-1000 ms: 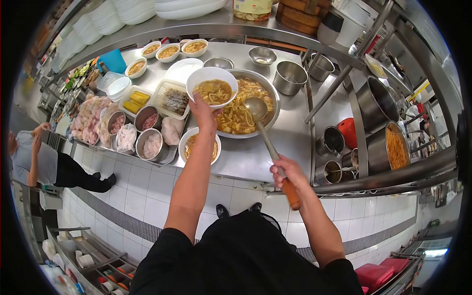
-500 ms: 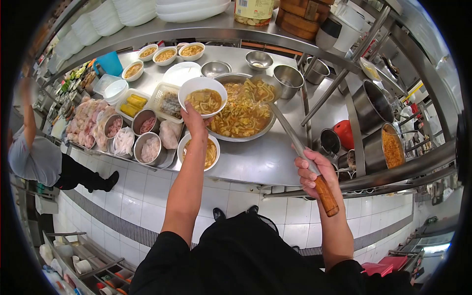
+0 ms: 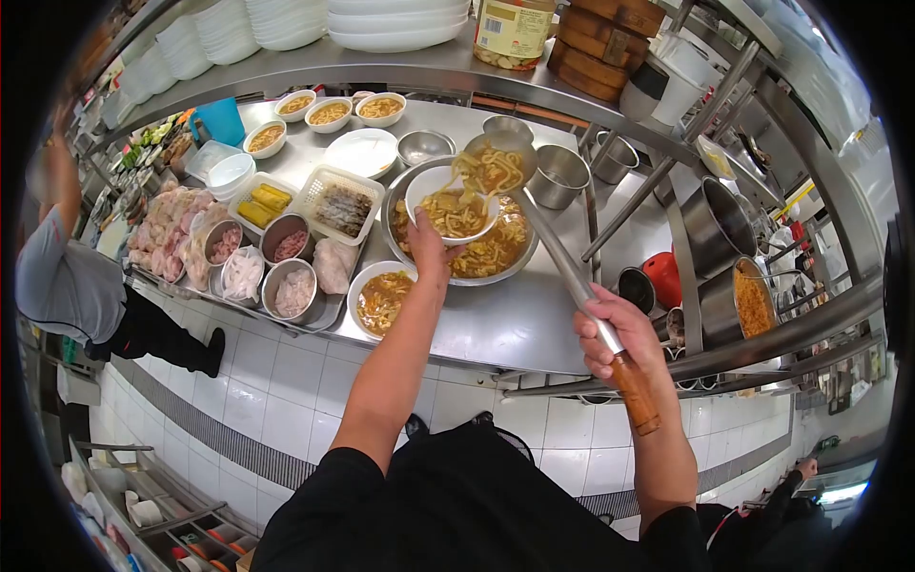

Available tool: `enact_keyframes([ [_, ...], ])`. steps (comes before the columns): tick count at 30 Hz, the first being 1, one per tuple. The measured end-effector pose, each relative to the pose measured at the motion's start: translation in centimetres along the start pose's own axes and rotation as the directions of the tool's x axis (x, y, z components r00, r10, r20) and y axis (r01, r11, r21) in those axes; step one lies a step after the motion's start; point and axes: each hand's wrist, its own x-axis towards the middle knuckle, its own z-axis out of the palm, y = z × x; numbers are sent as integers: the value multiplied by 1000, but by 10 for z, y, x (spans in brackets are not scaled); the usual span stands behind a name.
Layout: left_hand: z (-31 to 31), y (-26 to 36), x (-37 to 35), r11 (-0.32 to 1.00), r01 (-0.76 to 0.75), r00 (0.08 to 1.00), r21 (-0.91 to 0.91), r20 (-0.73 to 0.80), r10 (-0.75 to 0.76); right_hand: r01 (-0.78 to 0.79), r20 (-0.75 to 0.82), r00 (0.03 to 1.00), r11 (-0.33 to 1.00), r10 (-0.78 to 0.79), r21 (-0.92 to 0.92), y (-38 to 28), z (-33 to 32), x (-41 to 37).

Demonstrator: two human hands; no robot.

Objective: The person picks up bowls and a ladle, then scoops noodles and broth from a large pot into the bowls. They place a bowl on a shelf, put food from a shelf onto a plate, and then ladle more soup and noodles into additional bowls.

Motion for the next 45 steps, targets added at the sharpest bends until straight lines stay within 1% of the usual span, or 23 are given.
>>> enact_keyframes([
  [2,6,-2,-3,1000,2,1000,-16,-21,-3,0,6,1000,997,1,-72,5,4,3],
  [4,8,-3,-6,1000,-10,1000,-18,11,10,19,-107,992,936,-61,-351,14,10,6],
  [6,10,-4,-11,1000,-22,999,-8,34,22,23,-138,986,902,-91,-432,23,7,7],
  [8,9,-4,-13,999,-35,998,1,53,34,48,-137,971,717,-198,-696,28,4,6],
  [10,10,-3,-15,1000,-11,998,10,58,11,60,-141,963,689,-232,-723,35,-4,3],
  [12,10,-3,-17,1000,-5,998,-6,59,5,70,-106,931,458,-348,-886,42,-15,1],
  [13,11,-3,-17,1000,3,998,-23,60,-1,71,-106,931,458,-349,-886,41,-13,-2],
  [15,10,-7,-14,999,24,998,-31,62,-22,104,-20,894,250,-448,-963,40,-8,-10],
  [18,9,-9,-12,999,31,997,-42,72,-28,106,12,881,172,-473,-980,50,-14,-10],
  [19,11,-9,-11,999,17,996,-46,83,-14,106,12,879,172,-477,-979,53,-19,-9],
  [21,12,-8,-8,998,15,998,-63,65,-11,193,-23,894,432,-447,-881,58,-28,-5],
  [22,12,-6,-9,997,15,999,-76,47,-12,192,-26,895,436,-446,-879,57,-26,-8],
  [24,10,2,-9,996,9,1000,-86,27,-7,148,-130,952,786,-279,-601,50,-18,-12],
  [28,-20,19,-2,998,-4,1000,-68,-1,4,156,-166,946,839,-279,-522,48,-31,-1],
  [29,-26,26,-5,998,-15,996,-65,-85,10,161,-167,936,800,-309,-577,53,-43,13],
  [30,-37,31,-6,998,-18,996,-60,-88,12,165,-166,926,759,-340,-630,60,-55,29],
  [31,-53,35,-6,998,-50,996,-41,-73,47,136,-174,898,631,-404,-764,68,-64,49],
  [32,-68,38,-7,996,-82,995,-25,-58,81,136,-174,899,635,-402,-761,76,-75,68],
  [34,-90,52,-21,994,-103,989,-39,-112,98,28,-51,815,128,-577,-991,89,-92,103],
  [40,-161,92,-80,985,-166,957,-46,-249,149,-112,-110,861,25,-497,-993,99,-90,155],
  [42,-185,100,-97,975,-220,947,-36,-249,204,-125,-94,873,-34,-479,-992,104,-95,167],
  [44,-208,104,-114,971,-237,932,-17,-285,223,-149,-53,878,-167,-475,-975,108,-96,175],
  [45,-217,107,-123,971,-238,927,-32,-306,217,-138,-44,883,-168,-467,-976,108,-96,178],
])
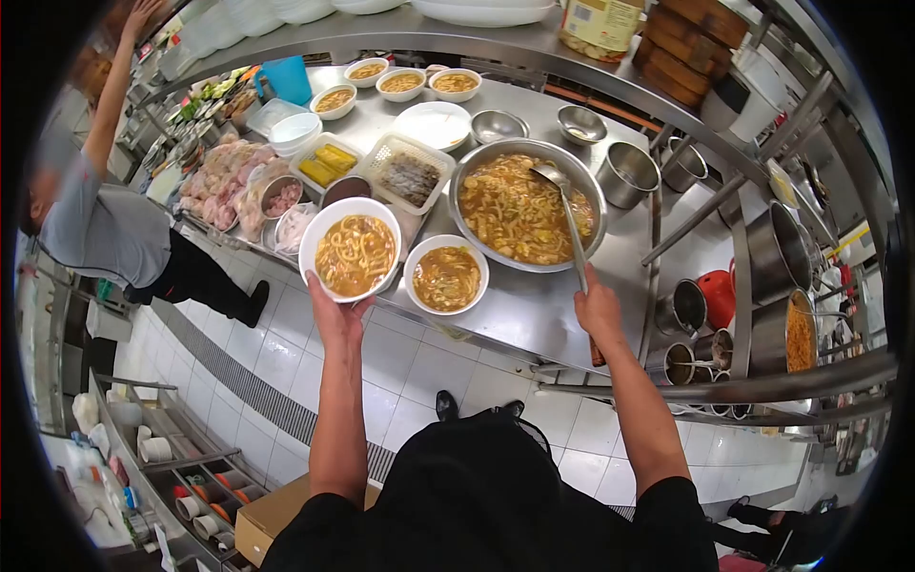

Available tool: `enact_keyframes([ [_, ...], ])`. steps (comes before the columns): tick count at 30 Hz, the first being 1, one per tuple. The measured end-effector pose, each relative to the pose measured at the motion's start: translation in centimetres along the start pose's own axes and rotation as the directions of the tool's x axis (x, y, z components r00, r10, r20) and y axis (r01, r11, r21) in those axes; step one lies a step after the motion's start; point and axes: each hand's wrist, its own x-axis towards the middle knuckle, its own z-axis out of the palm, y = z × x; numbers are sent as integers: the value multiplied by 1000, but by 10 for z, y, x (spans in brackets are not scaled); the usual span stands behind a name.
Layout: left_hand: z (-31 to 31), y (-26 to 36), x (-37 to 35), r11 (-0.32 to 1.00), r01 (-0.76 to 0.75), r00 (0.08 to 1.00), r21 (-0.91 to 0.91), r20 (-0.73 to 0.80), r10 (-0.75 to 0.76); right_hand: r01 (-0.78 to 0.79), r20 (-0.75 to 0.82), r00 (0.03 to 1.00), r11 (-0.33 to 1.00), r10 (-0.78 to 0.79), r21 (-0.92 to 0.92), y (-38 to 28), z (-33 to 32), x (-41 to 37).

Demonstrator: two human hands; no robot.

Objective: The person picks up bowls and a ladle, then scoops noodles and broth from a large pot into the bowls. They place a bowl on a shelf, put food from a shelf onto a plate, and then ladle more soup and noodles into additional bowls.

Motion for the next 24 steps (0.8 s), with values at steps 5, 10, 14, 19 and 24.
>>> enact_keyframes([
  [5,-41,21,-25,999,-35,993,-33,-113,31,-37,5,999,989,38,-143,-11,-9,-1],
  [10,-65,35,-43,995,-69,978,-70,-199,53,335,-274,912,940,-305,68,-67,-5,-36],
  [14,-90,36,-56,989,-79,983,-121,-176,57,-426,485,874,463,-9,777,-94,100,-32],
  [19,-105,37,-80,991,-88,965,-97,-256,61,-655,659,746,69,-101,752,-115,150,0],
  [24,-122,35,-118,982,-154,936,-110,-334,109,-599,612,786,138,-86,789,-131,161,13],
])
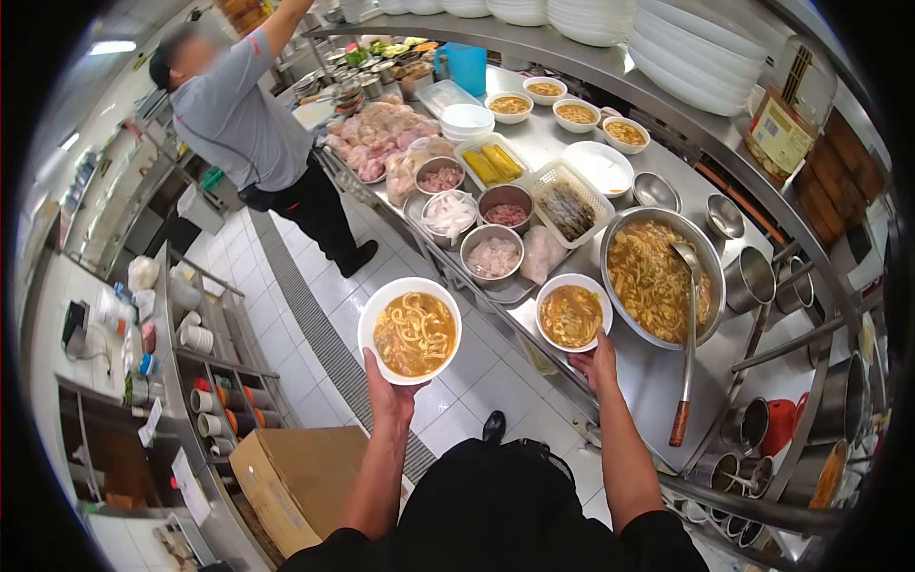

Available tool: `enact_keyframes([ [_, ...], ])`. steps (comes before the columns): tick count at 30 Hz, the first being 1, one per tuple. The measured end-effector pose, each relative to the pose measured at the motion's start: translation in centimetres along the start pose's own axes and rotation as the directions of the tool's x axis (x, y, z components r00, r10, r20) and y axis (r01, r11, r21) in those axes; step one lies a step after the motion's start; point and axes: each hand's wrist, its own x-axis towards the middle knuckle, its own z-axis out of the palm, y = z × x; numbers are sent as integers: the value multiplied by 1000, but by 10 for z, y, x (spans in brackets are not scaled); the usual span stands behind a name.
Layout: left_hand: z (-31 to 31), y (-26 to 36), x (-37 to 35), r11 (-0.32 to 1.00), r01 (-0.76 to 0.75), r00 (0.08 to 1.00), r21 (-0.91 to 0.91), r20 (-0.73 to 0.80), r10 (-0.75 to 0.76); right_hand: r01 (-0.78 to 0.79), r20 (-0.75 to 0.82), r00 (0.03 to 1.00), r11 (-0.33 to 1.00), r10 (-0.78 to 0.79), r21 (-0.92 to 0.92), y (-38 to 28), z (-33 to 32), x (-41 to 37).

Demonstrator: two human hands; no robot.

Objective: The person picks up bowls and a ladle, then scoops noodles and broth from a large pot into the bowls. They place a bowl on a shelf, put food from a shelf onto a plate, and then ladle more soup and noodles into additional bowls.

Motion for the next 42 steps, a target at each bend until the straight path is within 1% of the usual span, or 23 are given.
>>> enact_keyframes([
  [1,-8,-4,-9,1000,16,1000,11,-23,-16,-43,17,999,999,43,-6,2,-6,4],
  [2,-19,-7,-16,999,44,999,-25,-14,-44,4,14,1000,1000,-3,-23,9,-11,10],
  [4,-29,-10,-42,1000,14,999,-16,-30,-15,64,-4,998,997,-64,-45,18,-11,23],
  [5,-33,-12,-55,1000,-10,999,-22,-46,9,72,-80,994,997,-75,-41,16,-2,21],
  [7,-40,-17,-83,1000,-26,996,-16,-85,25,113,-131,985,993,-115,-22,15,8,13],
  [10,-53,-32,-124,997,-70,981,-18,-183,65,101,-105,989,992,-108,-73,16,12,13],
  [12,-62,-41,-153,993,-109,963,-52,-252,92,214,-11,976,975,-215,-54,28,7,24],
  [13,-74,-48,-165,989,-124,951,-76,-293,96,204,-49,977,978,-206,-39,24,12,12],
  [15,-81,-51,-193,979,-173,945,-108,-300,133,219,-43,973,967,-226,-127,28,4,25],
  [19,-93,-52,-254,952,-265,873,-155,-457,169,258,72,966,939,-248,-225,31,-13,17],
  [20,-98,-53,-270,938,-287,863,-194,-477,165,323,78,946,917,-313,-232,32,-11,5],
  [22,-122,-68,-297,901,-355,829,-250,-529,180,400,300,897,885,-325,-239,48,-34,22],
  [23,-122,-66,-316,883,-404,784,-237,-587,202,347,311,918,880,-247,-324,48,-32,14],
  [25,-150,-84,-349,843,-496,725,-208,-633,270,392,441,872,846,-215,-362,50,-16,-42],
  [27,-170,-94,-393,806,-539,683,-244,-686,249,373,479,870,786,-112,-493,59,-3,-73],
  [29,-181,-109,-439,792,-572,628,-214,-735,255,432,566,822,717,-64,-547,72,7,-92],
  [31,-191,-116,-497,754,-630,540,-187,-803,252,451,613,790,687,-12,-569,88,21,-144],
  [32,-197,-122,-527,742,-646,501,-179,-832,236,504,666,746,652,3,-566,102,27,-160],
  [35,-211,-153,-615,689,-713,388,-133,-892,230,534,760,628,617,167,-578,139,42,-230],
  [37,-218,-174,-676,653,-751,299,-100,-933,201,574,803,567,613,180,-543,176,41,-297],
  [39,-229,-201,-733,603,-798,136,-1,-974,179,611,844,507,616,178,-497,211,40,-372],
  [41,-229,-221,-791,609,-793,91,0,-989,119,576,841,302,618,448,-536,244,32,-439],
  [42,-229,-234,-814,554,-829,-7,77,-992,128,581,837,255,615,484,-532,256,25,-477],
])
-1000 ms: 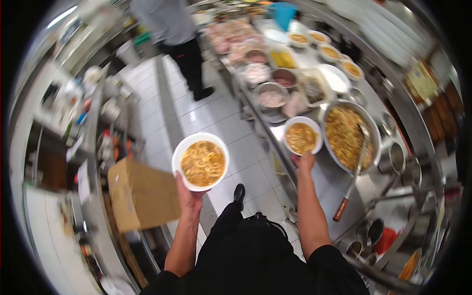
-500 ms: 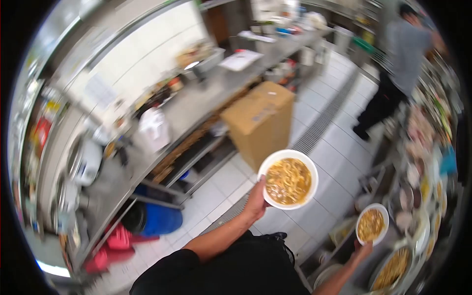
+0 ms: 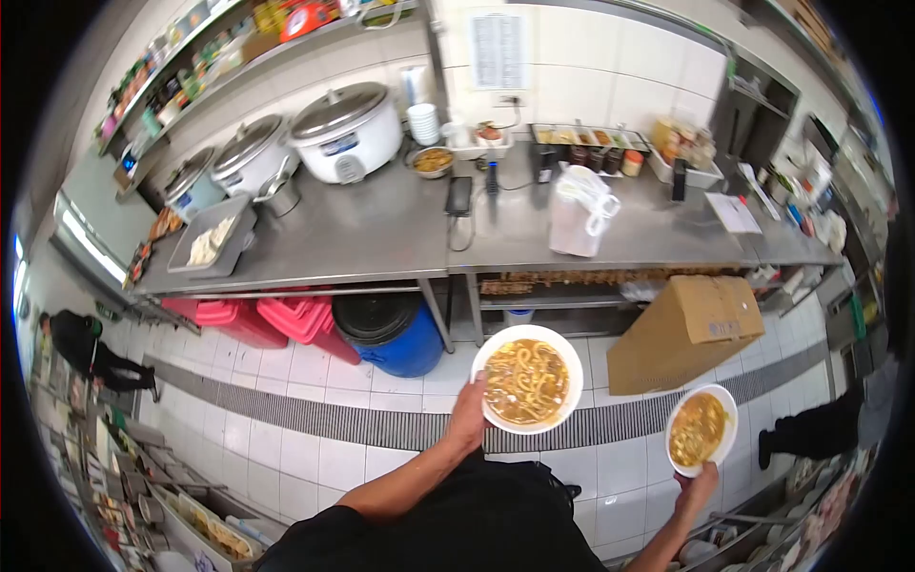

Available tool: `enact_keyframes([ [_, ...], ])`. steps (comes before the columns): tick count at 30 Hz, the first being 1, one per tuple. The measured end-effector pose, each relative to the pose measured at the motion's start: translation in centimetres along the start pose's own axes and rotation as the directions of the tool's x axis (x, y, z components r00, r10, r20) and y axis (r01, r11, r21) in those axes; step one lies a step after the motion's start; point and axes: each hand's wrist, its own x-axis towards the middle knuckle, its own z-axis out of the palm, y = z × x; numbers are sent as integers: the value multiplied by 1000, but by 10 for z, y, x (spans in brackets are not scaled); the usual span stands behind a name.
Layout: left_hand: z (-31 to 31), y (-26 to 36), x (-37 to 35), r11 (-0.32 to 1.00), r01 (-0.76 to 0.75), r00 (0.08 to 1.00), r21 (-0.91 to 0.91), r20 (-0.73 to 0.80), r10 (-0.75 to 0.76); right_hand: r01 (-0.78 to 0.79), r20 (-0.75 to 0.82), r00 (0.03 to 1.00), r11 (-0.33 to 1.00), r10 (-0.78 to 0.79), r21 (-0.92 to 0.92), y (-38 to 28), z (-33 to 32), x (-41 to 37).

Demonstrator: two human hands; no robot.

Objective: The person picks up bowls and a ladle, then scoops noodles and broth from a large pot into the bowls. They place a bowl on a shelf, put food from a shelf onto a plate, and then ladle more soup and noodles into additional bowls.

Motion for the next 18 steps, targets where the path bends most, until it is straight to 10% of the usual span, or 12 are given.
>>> enact_keyframes([
  [5,-104,60,-13,981,-169,967,-91,-209,147,21,343,939,997,4,-69,9,188,-19],
  [11,-165,111,-35,886,-431,821,-171,-482,306,-14,752,648,989,122,-149,16,396,-75],
  [18,-192,145,-47,759,-625,607,-184,-726,324,5,861,415,946,293,-325,50,629,-151],
])
